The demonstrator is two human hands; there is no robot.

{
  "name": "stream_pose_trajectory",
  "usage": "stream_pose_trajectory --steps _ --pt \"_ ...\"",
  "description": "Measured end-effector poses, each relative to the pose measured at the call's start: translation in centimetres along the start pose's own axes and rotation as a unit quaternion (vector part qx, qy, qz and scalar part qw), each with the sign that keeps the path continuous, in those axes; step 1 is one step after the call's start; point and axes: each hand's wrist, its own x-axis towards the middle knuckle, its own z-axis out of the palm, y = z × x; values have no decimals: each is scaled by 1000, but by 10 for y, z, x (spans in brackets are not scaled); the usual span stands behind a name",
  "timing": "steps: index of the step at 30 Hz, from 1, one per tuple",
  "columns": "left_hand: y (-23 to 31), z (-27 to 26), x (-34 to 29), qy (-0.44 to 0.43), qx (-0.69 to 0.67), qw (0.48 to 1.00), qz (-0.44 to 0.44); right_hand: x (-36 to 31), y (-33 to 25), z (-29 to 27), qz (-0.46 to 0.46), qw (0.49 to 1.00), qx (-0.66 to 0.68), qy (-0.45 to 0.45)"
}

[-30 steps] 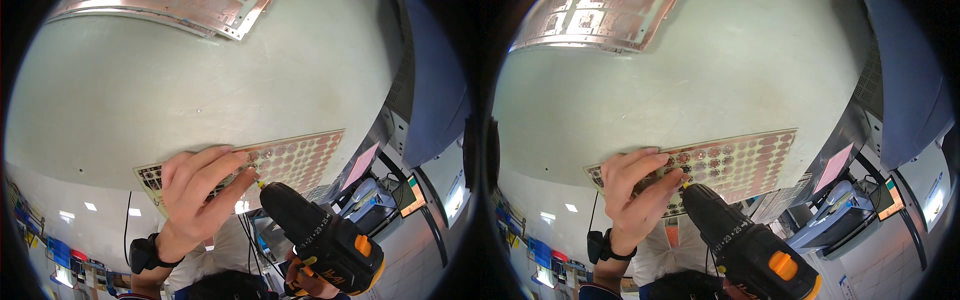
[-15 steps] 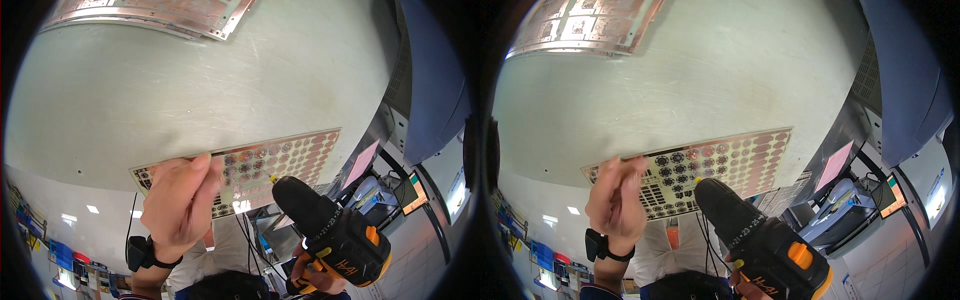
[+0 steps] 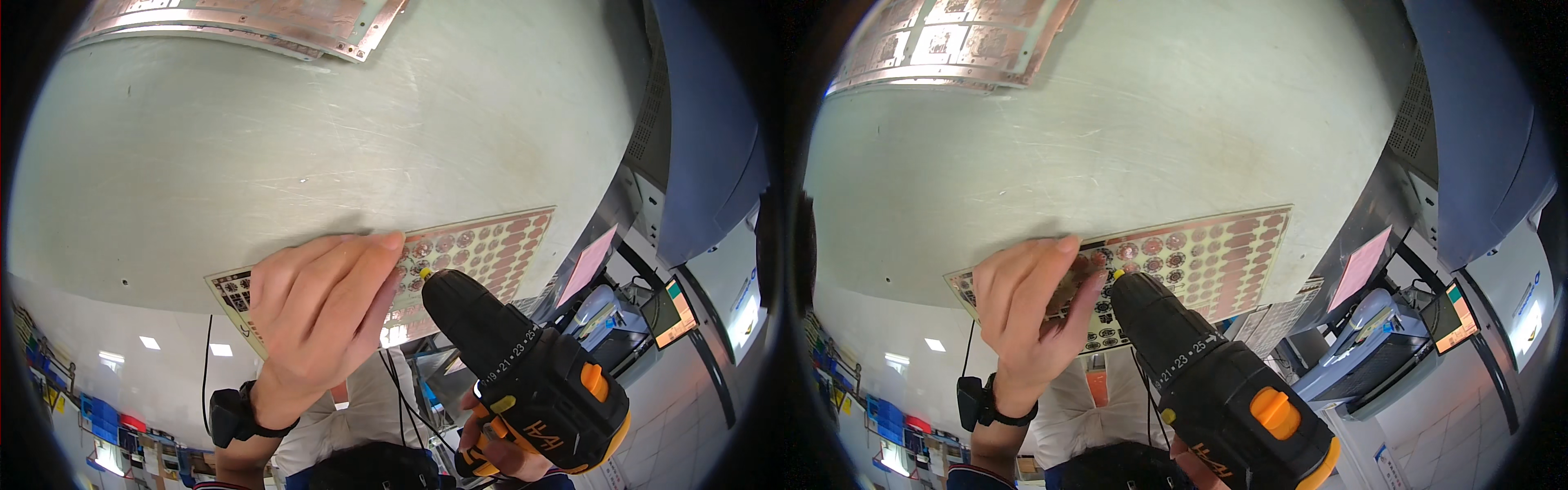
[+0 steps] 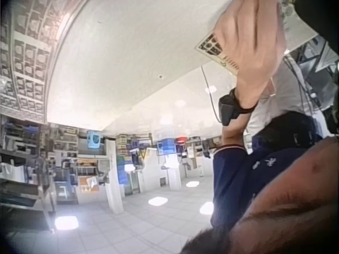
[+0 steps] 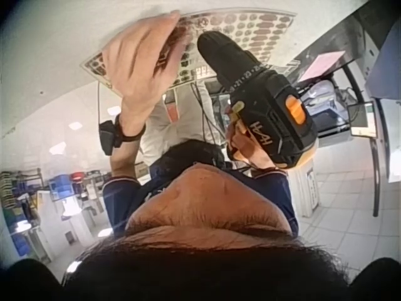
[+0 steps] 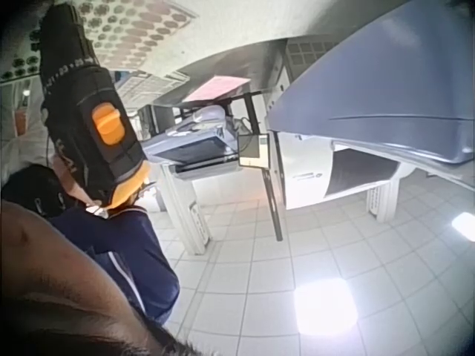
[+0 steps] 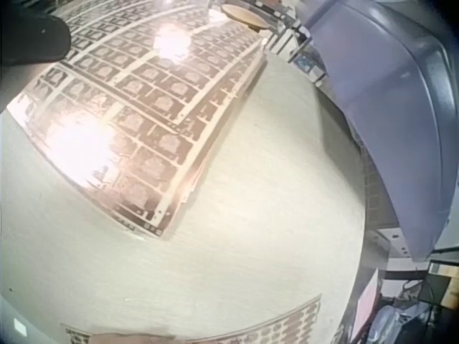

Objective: Drilling holes into industrial metal sheets using a power drill on a workbench.

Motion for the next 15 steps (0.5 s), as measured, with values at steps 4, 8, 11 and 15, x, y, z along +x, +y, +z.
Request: stream_pose_trajectory --steps 4,8,11,15 --pt "2 2 1 14 -5 999 -34 3 -19 -1 56 997 -40 -43" --pt "-1 2 -1 19 -7 1000 -17 6 -36 6 61 983 -170 -29" --pt "-1 -3 -1 -6 -20 1000 -14 -1 -13 -1 -14 998 -67 -12" --pt "-1 -2 -5 -1 -17 1000 -13 5 -16 0 14 998 -56 -19"
